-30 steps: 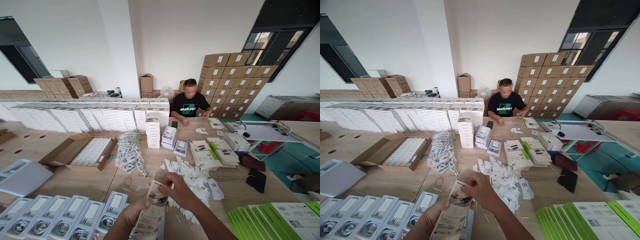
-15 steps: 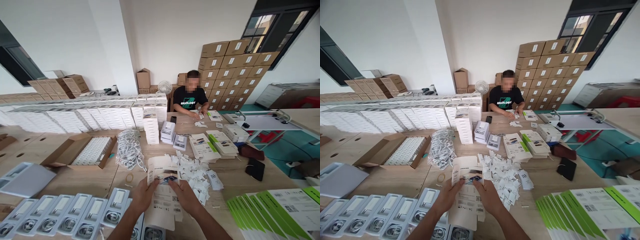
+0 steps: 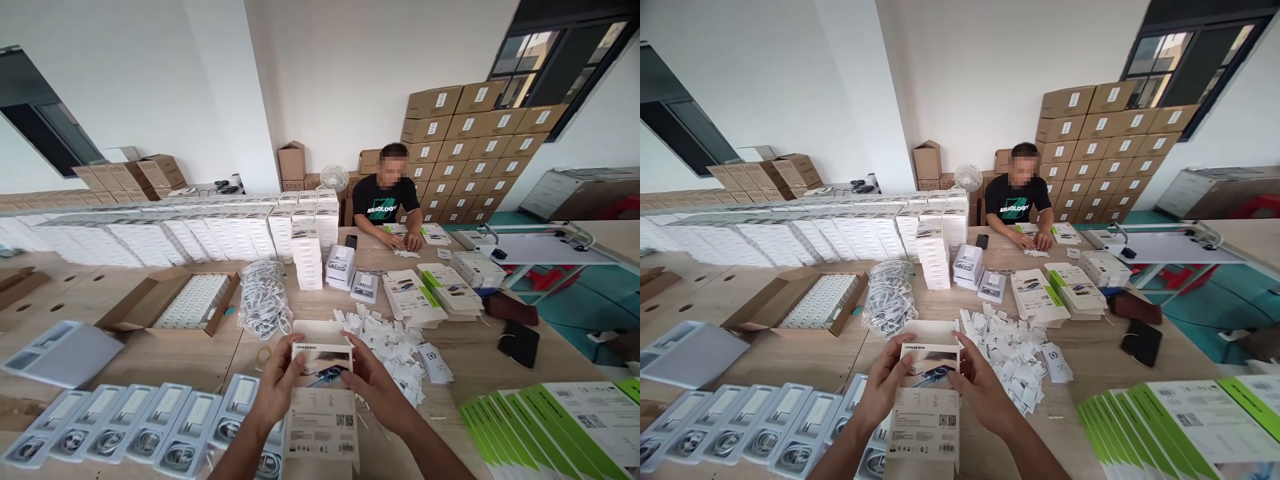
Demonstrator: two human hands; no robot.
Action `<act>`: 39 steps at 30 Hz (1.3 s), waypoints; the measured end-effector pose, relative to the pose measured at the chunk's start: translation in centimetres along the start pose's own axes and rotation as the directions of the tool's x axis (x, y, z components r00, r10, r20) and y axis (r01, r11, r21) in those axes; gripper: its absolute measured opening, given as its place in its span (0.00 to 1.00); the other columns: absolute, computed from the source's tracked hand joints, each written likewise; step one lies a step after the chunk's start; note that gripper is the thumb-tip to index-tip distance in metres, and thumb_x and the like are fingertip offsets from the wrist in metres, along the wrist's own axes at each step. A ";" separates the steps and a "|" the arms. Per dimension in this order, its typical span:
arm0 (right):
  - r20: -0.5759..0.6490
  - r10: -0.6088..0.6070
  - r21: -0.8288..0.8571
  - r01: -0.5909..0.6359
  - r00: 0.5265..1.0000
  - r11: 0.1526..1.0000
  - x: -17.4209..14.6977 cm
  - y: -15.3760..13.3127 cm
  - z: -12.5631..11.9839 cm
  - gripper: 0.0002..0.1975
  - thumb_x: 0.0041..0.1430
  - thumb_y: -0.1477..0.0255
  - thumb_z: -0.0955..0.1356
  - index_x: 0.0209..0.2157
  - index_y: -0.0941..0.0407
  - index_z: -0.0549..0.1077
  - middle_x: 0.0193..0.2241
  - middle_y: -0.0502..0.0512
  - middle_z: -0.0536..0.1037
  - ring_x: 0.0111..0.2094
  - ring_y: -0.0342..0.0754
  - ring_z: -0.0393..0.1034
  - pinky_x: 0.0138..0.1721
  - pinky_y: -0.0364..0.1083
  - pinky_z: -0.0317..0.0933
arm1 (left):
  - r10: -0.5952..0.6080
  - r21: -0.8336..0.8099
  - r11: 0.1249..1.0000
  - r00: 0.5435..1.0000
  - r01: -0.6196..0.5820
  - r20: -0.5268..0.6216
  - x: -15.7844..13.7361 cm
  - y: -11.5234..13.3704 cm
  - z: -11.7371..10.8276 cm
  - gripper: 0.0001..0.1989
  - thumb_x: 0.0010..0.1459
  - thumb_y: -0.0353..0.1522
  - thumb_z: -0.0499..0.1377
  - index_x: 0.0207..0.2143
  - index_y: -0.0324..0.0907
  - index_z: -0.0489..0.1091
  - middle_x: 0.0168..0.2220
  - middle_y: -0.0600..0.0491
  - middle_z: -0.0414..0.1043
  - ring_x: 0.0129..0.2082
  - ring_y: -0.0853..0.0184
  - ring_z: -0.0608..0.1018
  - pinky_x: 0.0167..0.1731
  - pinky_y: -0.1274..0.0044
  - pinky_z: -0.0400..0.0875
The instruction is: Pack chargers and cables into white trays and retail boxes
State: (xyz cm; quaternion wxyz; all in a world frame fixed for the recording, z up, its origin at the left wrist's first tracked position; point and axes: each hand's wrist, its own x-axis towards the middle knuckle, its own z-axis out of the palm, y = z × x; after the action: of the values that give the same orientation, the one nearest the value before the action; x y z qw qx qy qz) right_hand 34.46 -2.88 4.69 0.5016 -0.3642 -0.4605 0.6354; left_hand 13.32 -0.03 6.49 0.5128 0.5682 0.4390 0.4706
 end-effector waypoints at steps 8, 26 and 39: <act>-0.076 -0.103 -0.217 0.084 0.992 0.973 -0.2 -1.8 1.5 0.18 0.63 0.58 0.64 0.49 0.51 0.72 0.30 0.50 0.70 0.29 0.44 0.65 0.31 0.43 0.61 | -0.104 -0.074 0.989 0.958 0.128 0.267 -0.1 3.5 -2.7 0.12 0.58 0.40 0.59 0.40 0.42 0.71 0.29 0.56 0.66 0.28 0.70 0.67 0.30 0.79 0.61; -0.145 -0.224 -0.589 0.097 0.964 0.802 1.5 -2.1 0.6 0.08 0.56 0.64 0.70 0.32 0.54 0.77 0.21 0.48 0.67 0.24 0.44 0.62 0.26 0.43 0.58 | -0.146 0.015 0.988 0.912 0.152 0.384 0.0 5.1 -2.4 0.12 0.56 0.38 0.60 0.40 0.41 0.73 0.34 0.52 0.69 0.31 0.69 0.69 0.31 0.78 0.64; -0.119 -0.040 -0.213 0.014 0.992 0.977 1.5 -2.7 0.5 0.13 0.55 0.59 0.71 0.27 0.55 0.73 0.25 0.49 0.70 0.26 0.44 0.64 0.28 0.43 0.58 | -0.148 -0.002 0.987 0.896 0.164 0.419 0.5 5.4 -2.1 0.12 0.56 0.38 0.61 0.40 0.41 0.73 0.33 0.53 0.69 0.30 0.69 0.69 0.30 0.77 0.64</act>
State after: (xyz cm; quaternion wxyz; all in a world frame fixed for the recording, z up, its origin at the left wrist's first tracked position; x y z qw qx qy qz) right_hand 34.47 -1.38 7.46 0.4960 -0.4477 -0.4987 0.5522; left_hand 11.38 0.34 11.99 0.6412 0.6090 0.3544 0.3040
